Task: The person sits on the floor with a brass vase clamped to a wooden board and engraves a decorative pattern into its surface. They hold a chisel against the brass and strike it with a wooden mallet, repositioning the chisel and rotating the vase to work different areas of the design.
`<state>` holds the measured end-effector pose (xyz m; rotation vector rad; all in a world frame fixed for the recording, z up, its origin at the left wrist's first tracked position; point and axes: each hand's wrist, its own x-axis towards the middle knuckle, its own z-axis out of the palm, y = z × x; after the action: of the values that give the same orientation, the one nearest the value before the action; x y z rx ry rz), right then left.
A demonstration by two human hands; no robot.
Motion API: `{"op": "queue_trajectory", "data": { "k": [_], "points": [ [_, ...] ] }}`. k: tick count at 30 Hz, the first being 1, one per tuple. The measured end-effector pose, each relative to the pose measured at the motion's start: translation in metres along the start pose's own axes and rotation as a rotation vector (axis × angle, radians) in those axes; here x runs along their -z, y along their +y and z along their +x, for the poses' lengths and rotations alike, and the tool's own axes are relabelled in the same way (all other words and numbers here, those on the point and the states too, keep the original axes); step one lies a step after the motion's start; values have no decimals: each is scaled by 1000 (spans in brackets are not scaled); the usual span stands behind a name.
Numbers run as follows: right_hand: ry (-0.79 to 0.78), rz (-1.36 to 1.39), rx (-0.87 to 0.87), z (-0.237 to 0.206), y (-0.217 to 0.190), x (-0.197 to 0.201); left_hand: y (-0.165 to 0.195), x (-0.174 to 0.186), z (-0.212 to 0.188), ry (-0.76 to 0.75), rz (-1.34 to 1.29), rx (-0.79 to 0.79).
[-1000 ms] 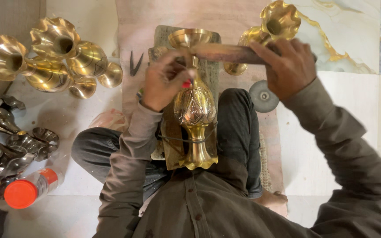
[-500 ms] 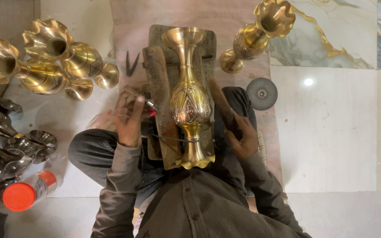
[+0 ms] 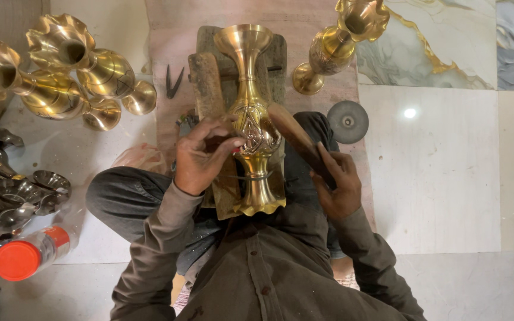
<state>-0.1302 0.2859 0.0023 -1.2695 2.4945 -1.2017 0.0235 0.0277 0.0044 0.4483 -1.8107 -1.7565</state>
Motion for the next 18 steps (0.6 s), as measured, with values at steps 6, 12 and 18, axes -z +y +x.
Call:
{"op": "queue_trajectory", "data": {
  "k": [6, 12, 18],
  "points": [
    [-28, -50, 28, 1, 0, 7, 27, -10, 22, -158, 235, -281],
    [-17, -99, 73, 10, 1, 14, 51, -15, 54, -546, 469, -365],
    [-25, -82, 94, 21, 2, 27, 59, -19, 69, -709, 540, -339]
  ]
}}
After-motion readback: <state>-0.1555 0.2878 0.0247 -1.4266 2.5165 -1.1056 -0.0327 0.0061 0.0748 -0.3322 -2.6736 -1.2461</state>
